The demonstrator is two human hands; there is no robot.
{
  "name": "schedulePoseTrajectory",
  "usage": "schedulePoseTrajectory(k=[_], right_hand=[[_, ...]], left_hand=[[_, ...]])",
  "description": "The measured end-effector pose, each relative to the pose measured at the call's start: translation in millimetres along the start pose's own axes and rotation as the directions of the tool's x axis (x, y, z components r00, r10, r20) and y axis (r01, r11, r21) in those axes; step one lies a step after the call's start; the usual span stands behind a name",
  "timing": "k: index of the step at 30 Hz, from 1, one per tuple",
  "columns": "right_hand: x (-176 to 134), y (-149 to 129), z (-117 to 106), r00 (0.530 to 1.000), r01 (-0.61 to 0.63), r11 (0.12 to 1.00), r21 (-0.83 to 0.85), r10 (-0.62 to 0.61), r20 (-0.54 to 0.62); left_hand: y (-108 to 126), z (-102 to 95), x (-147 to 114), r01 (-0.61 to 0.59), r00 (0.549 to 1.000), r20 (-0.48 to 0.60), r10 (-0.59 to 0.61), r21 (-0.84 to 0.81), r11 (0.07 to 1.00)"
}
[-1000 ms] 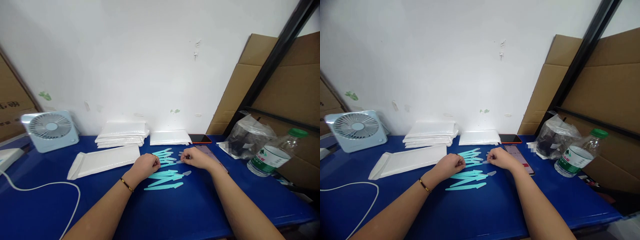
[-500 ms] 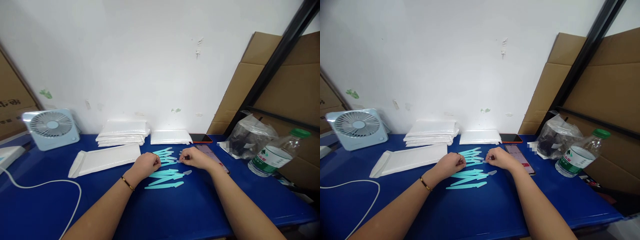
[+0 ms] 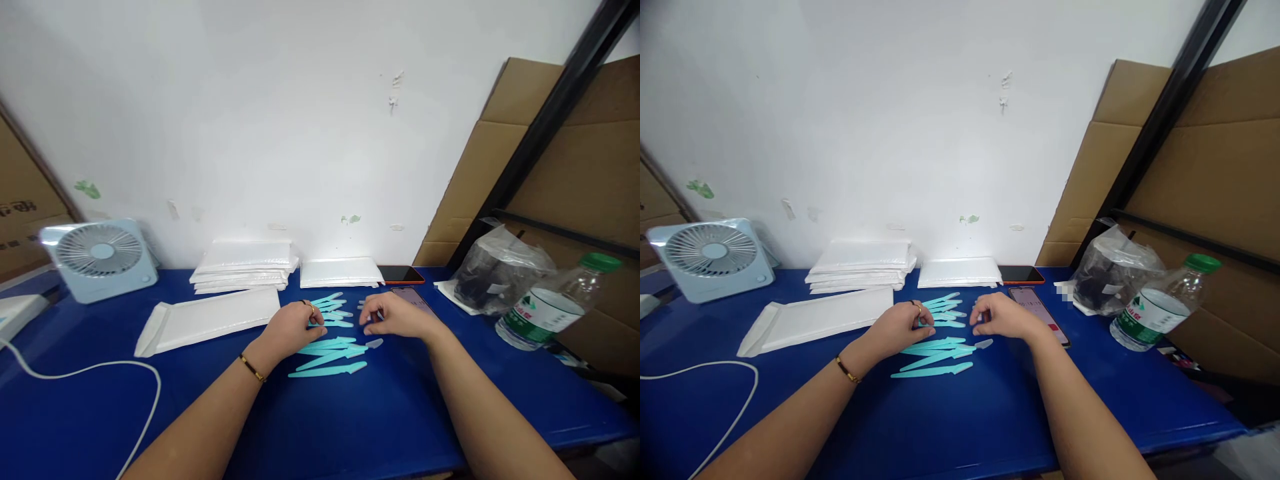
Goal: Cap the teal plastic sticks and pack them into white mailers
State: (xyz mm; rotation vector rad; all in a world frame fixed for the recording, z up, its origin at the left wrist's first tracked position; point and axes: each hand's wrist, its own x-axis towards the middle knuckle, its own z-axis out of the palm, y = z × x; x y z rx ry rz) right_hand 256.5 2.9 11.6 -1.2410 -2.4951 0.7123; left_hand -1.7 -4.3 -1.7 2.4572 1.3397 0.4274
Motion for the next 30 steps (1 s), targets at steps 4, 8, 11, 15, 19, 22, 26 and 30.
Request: schedulePoseTrajectory(k=[4, 8, 11, 15, 19, 22, 26, 30], right_hand=[[-8, 13, -6, 0.973, -0.072, 0.997, 0.007, 0.069, 0.219], [-4, 16, -2, 0.98, -0.142, 0.99, -0.016, 0.143, 0.139], [1, 9, 3, 0.992, -0.112, 0.993, -0.023, 0.113, 0.061], [7, -2, 11, 0.999, -0.033, 0.998, -0.05, 0.033, 0.004], [9, -6, 13, 1.0, 0.001, 0.999, -0.053, -0.001, -0.008], [5, -3, 9, 1.0, -0.013, 0.999, -0.049, 0.013, 0.008], [1, 3, 5, 0.995, -0.095, 0.994, -0.06, 0.097, 0.017], [0, 4, 5, 0.993, -0.111, 0.992, -0.054, 0.113, 0.035]], left_hand=[[2, -1.5, -4, -0.023, 0.983, 0.178, 0.047, -0.13, 0.991], [-3, 2.6, -2, 0.028, 0.988, 0.155, -0.007, -0.132, 0.991], [-5, 4.9, 1, 0.059, 0.993, 0.11, -0.048, -0.099, 0.993], [-3, 7.1, 3, 0.055, 0.995, 0.092, -0.046, -0.094, 0.994], [0, 7.8, 2, 0.026, 0.995, 0.099, -0.016, -0.104, 0.994], [-1, 5.0, 1, 0.015, 0.994, 0.107, -0.005, -0.094, 0.995], [-2, -1.1, 0, 0.044, 0.996, 0.077, -0.041, -0.039, 0.998], [2, -2.5, -3, 0.033, 0.974, 0.225, -0.004, -0.125, 0.992]])
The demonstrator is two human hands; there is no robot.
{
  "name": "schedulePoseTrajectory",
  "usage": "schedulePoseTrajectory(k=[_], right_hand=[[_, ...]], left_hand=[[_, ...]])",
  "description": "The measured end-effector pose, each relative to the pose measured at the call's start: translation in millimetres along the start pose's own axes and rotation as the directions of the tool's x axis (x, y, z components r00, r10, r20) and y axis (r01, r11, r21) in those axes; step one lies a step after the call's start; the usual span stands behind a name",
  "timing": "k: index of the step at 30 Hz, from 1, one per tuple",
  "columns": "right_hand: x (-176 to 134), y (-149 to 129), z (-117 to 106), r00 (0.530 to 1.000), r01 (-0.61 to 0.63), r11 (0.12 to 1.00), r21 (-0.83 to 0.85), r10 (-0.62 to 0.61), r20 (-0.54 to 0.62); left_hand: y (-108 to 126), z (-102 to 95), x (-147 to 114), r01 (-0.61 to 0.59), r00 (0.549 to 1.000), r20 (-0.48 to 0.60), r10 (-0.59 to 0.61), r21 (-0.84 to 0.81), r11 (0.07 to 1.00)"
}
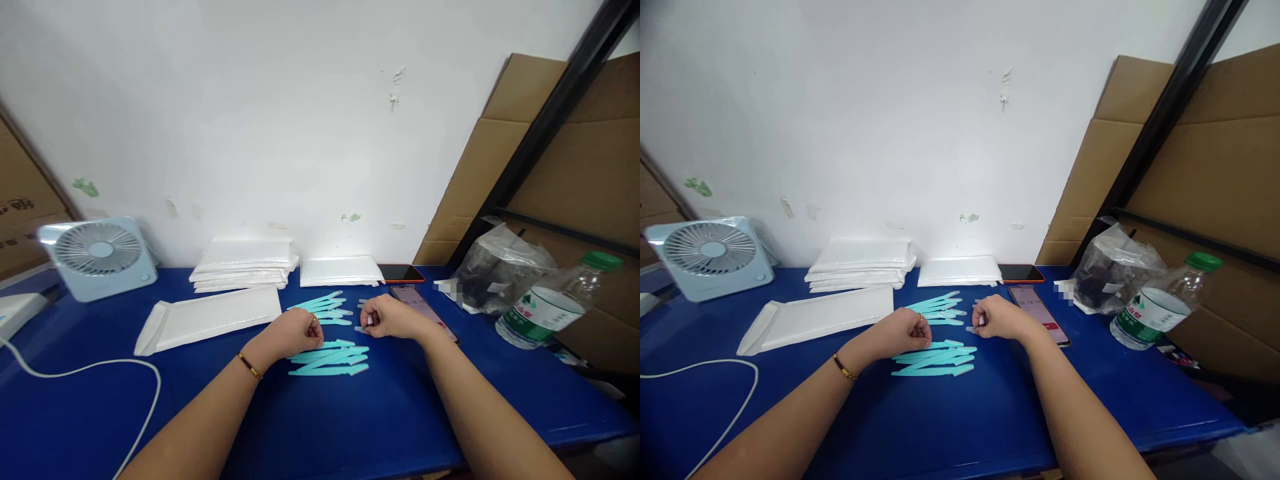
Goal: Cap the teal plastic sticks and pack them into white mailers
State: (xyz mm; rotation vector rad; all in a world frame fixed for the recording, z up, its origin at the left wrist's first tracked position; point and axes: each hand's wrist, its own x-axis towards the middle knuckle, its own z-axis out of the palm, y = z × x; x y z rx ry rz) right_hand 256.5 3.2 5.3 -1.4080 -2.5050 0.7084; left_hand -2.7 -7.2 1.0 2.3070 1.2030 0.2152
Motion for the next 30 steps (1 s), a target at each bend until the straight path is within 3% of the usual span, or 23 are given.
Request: schedulePoseTrajectory(k=[8, 13, 21, 24, 26, 28, 30], right_hand=[[5, -7, 5, 0.999, 0.046, 0.999, 0.011, -0.046, -0.024], [10, -7, 14, 0.997, 0.073, 0.996, 0.055, -0.073, -0.018], [16, -13, 19, 0.986, 0.118, 0.993, 0.02, -0.115, -0.124], [9, -3, 2, 0.965, 0.024, 0.999, 0.026, -0.017, -0.262], [0, 10, -13, 0.918, -0.116, 0.993, 0.019, 0.115, -0.381], [-7, 22, -25, 0.89, -0.234, 0.972, -0.026, 0.203, -0.409], [-11, 31, -31, 0.897, -0.305, 0.95, -0.067, 0.263, -0.354]], left_hand=[[-5, 10.6, 8, 0.059, 0.988, -0.142, -0.062, -0.025, 0.998], [-5, 15.0, 11, 0.053, 0.985, -0.162, -0.054, -0.011, 0.999], [-9, 14.6, 14, 0.068, 0.981, -0.185, -0.062, 0.028, 0.997], [-3, 10.9, 10, 0.065, 0.963, -0.268, -0.038, 0.094, 0.993], [3, 8.7, 5, 0.044, 0.963, -0.269, -0.023, 0.074, 0.996], [9, 7.7, 1, -0.002, 0.983, -0.184, 0.007, 0.028, 1.0], [13, 8.6, -3, -0.061, 0.995, -0.079, 0.061, 0.01, 0.998]])
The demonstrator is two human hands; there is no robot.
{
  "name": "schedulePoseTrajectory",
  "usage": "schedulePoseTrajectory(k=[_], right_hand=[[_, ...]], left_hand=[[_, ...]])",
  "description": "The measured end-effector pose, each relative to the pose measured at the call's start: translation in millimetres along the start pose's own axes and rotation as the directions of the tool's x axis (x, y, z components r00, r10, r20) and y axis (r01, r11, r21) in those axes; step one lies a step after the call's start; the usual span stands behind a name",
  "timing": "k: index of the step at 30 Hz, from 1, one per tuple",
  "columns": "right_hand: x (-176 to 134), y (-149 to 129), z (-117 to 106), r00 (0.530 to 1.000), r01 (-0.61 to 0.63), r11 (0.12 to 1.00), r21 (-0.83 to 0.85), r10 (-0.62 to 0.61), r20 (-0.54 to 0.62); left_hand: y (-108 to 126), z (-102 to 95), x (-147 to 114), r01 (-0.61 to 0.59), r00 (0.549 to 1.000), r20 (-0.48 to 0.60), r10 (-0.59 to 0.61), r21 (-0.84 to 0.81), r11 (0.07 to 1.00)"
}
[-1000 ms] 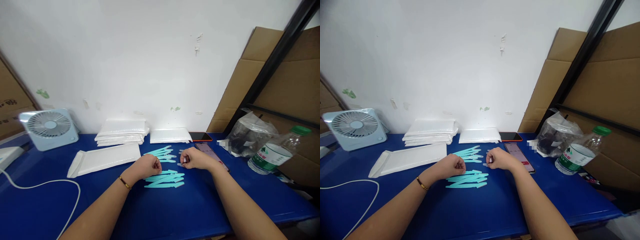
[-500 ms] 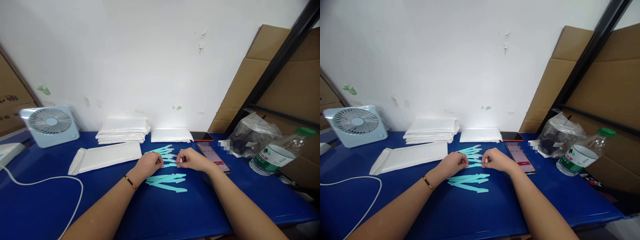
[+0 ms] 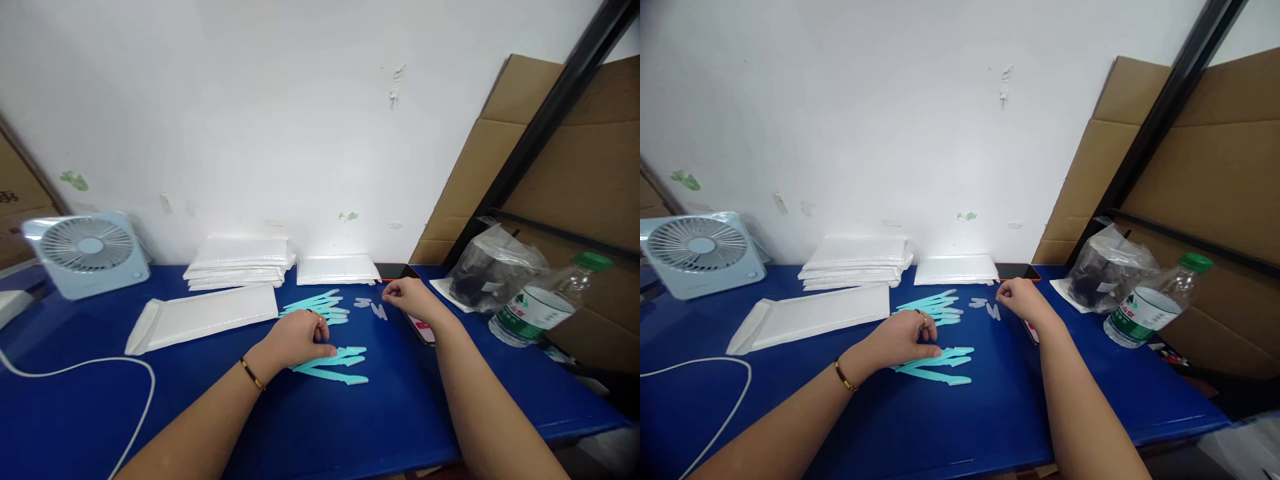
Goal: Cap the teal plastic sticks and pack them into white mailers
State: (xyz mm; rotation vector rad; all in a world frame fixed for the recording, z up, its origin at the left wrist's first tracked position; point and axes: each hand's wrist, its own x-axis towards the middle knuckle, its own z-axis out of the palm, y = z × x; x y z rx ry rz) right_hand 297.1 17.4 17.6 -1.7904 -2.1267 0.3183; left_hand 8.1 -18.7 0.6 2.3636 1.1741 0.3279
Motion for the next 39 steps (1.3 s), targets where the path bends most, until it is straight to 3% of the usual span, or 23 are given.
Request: schedulePoseTrajectory(k=[3, 5, 8, 12, 14, 17, 21, 27, 29, 31, 33, 36, 39], right_hand=[[3, 2, 6, 0.994, -0.036, 0.999, -0.037, 0.039, 0.101], [5, -2, 14, 0.994, -0.031, 0.998, -0.062, 0.037, 0.107], [6, -13, 22, 0.994, 0.004, 0.997, -0.076, 0.004, 0.106], [1, -24, 22, 0.969, -0.022, 0.999, -0.034, 0.03, 0.247], [-3, -26, 18, 0.966, -0.022, 0.999, -0.026, 0.028, 0.259], [-6, -24, 12, 0.968, 0.074, 0.997, 0.015, -0.075, 0.239], [-5, -18, 15, 0.915, 0.209, 0.971, 0.115, -0.235, 0.328], [-5, -19, 24, 0.891, 0.084, 0.975, 0.207, -0.167, 0.421], [-6, -21, 21, 0.897, 0.081, 0.976, 0.201, -0.159, 0.413], [-7, -22, 18, 0.914, 0.158, 0.967, 0.201, -0.22, 0.342], [-6, -24, 17, 0.9, 0.256, 0.941, 0.222, -0.316, 0.302], [-4, -26, 20, 0.848, 0.331, 0.91, 0.249, -0.403, 0.344], [-3, -27, 23, 0.844, 0.345, 0.907, 0.243, -0.413, 0.342]], left_hand=[[1, 3.3, -1, -0.026, 0.996, 0.086, 0.026, 0.0, 1.0], [0, 5.1, 0, -0.002, 0.996, 0.093, 0.002, 0.0, 1.0], [-2, 5.0, 2, 0.014, 0.998, 0.056, -0.015, 0.021, 1.0], [-5, 1.6, 4, 0.061, 0.998, -0.004, -0.061, 0.048, 0.997], [-6, 0.2, 5, 0.08, 0.997, -0.019, -0.079, 0.053, 0.995], [-5, -1.1, 4, 0.091, 0.996, -0.029, -0.089, 0.068, 0.994], [-3, -1.7, 4, 0.11, 0.994, -0.028, -0.108, 0.081, 0.991], [-6, -0.3, 4, 0.089, 0.996, -0.012, -0.088, 0.04, 0.995], [-7, 0.0, 3, 0.065, 0.997, 0.03, -0.065, 0.006, 0.998], [-6, 0.1, 2, 0.054, 0.994, 0.102, -0.049, -0.046, 0.998], [-6, 0.0, 2, 0.058, 0.987, 0.155, -0.041, -0.104, 0.993], [-8, -0.7, 2, 0.098, 0.988, 0.136, -0.078, -0.149, 0.984], [-11, -1.1, 4, 0.145, 0.989, 0.048, -0.141, -0.08, 0.986]])
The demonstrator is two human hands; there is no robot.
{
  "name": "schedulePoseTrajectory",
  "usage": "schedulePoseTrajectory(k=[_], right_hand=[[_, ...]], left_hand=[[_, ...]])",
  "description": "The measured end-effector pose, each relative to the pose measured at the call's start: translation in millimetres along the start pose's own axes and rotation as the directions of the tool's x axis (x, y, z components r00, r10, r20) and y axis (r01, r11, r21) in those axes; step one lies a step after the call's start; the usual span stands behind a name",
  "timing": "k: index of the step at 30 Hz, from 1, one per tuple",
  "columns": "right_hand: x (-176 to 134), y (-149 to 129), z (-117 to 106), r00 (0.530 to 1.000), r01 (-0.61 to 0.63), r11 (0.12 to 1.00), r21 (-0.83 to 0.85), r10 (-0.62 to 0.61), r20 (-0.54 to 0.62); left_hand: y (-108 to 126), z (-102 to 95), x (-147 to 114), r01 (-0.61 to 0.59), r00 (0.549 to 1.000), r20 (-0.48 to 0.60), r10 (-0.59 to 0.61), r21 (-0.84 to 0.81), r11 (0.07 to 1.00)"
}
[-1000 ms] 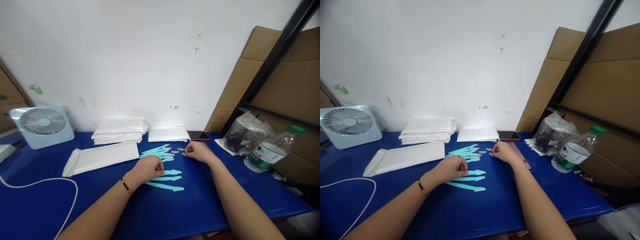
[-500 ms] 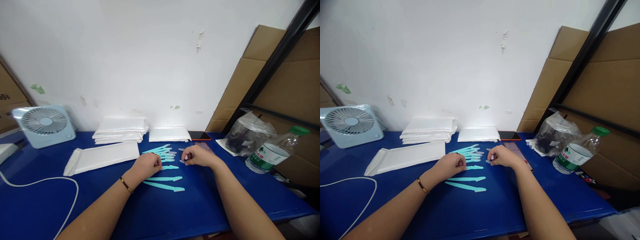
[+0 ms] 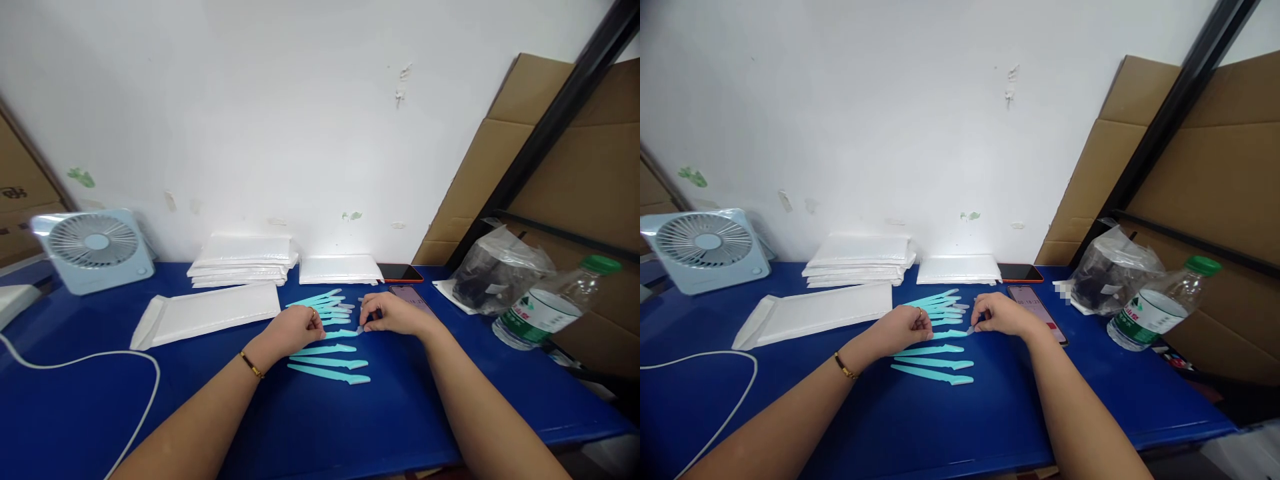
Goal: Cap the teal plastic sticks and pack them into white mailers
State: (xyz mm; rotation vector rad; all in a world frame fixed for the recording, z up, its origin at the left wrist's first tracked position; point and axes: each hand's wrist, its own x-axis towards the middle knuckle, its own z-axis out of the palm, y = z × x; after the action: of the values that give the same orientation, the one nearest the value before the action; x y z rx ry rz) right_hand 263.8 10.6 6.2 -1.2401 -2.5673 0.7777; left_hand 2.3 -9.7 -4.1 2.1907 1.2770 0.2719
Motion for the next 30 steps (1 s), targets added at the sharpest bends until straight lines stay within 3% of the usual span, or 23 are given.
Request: schedulePoseTrajectory(k=[4, 12, 20, 30], right_hand=[[1, 0, 1, 0.999, 0.002, 0.999, -0.032, -0.003, -0.038], [2, -3, 2, 0.994, -0.043, 0.998, -0.053, 0.037, -0.099], [3, -12, 5, 0.996, -0.088, 0.996, -0.003, 0.088, -0.004], [16, -21, 28, 0.989, 0.02, 0.999, -0.047, -0.026, -0.146]], left_hand=[[-2, 2.1, 2, 0.01, 0.996, -0.09, -0.001, 0.109, 0.994], [0, 3.9, 3, -0.017, 0.994, -0.107, 0.033, 0.147, 0.989], [-2, 6.6, 5, -0.033, 0.991, -0.126, 0.051, 0.141, 0.99], [-10, 8.3, 13, -0.069, 0.985, -0.144, 0.091, 0.153, 0.986]])
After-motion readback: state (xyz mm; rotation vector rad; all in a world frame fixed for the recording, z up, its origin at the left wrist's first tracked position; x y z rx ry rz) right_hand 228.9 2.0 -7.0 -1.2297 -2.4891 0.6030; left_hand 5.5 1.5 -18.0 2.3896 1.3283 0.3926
